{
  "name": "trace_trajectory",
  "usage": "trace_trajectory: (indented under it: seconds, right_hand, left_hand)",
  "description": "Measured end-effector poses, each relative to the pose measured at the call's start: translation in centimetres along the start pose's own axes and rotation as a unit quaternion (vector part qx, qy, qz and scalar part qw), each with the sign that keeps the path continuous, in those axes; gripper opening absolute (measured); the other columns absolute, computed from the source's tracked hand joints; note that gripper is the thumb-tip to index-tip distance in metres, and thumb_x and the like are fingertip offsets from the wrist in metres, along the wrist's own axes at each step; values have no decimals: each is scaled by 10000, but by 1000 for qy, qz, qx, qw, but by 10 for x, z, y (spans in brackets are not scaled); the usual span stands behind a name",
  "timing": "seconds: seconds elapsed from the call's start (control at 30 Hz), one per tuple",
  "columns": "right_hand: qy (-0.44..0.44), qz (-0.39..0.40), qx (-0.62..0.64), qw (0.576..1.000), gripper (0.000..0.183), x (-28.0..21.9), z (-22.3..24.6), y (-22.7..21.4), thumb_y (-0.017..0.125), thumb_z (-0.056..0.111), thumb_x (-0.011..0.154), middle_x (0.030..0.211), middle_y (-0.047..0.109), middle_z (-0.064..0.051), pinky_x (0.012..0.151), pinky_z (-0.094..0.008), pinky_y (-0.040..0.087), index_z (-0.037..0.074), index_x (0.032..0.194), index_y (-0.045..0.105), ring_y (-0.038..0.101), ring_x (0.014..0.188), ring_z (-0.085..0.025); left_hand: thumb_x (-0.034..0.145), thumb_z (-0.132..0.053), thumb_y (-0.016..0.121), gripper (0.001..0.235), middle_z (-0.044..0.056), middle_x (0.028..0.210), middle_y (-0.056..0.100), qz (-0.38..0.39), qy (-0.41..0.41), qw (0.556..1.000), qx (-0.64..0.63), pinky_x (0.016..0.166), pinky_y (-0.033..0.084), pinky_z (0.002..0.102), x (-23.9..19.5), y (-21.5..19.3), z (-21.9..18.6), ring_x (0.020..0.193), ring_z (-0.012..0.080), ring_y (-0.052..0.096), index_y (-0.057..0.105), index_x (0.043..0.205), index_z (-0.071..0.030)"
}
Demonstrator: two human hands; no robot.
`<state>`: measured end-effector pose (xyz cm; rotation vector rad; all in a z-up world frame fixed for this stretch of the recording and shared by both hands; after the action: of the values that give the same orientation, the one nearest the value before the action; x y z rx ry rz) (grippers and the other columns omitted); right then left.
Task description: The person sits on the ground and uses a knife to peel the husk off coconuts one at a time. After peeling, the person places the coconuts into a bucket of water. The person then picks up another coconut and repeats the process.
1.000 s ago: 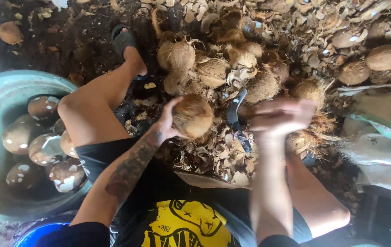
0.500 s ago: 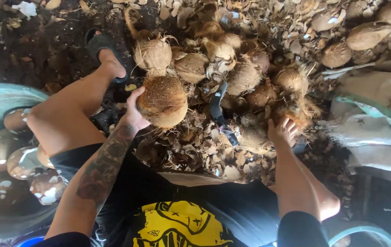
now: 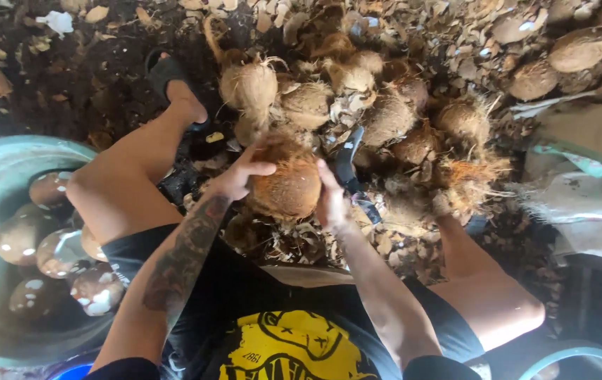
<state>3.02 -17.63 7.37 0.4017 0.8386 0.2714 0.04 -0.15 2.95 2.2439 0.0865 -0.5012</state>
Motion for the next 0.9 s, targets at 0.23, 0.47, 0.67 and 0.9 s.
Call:
trace_trajectory:
  seconds: [0.23,0.47,0.67,0.9]
  right_hand:
    - [-203,138,-200,949,735,-11,18,-13,620,541,1016,1441,556,-318,1040,-588,490,140,1596,413,580,1300,-446]
    - [-129,-188,-713,663,718,95,-28,-171,660,450,981,1476,510,-237,1074,-677,459,206,1586,360,545,1317,-548]
    - [-10,-185,-776,603,734,177,-102,-315,750,347,849,1513,423,-204,1088,-663,440,111,1479,457,435,1393,-537]
    - [57,-203,-694,688,657,110,-38,-231,710,488,763,1264,671,-234,1033,-545,554,161,1308,545,668,1233,-462]
  left_hand:
    - [881,-549,756,769,238,1425,649,-69,-42,980,-180,1110,481,621,-7,-18,36,1251,422,667,629,1438,-34]
    - [771,-562,820,833,253,1288,711,-197,-31,960,-194,1033,528,636,-19,-11,24,1155,436,693,663,1371,-5]
    - [772,-560,820,844,226,1305,713,-219,-7,955,-200,1041,530,603,-14,-24,25,1177,423,689,660,1391,-10]
    - [796,-510,844,780,237,1324,708,-220,0,952,-213,1048,530,629,-5,-35,23,1194,439,688,670,1380,-24]
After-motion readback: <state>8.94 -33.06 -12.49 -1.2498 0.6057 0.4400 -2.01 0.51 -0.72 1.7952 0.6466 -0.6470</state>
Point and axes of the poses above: each hand's wrist, its own x-axis towards the middle knuckle, its own y-axis out of the palm, z = x × y, the point moved 3 cm from there along x, towards the middle knuckle
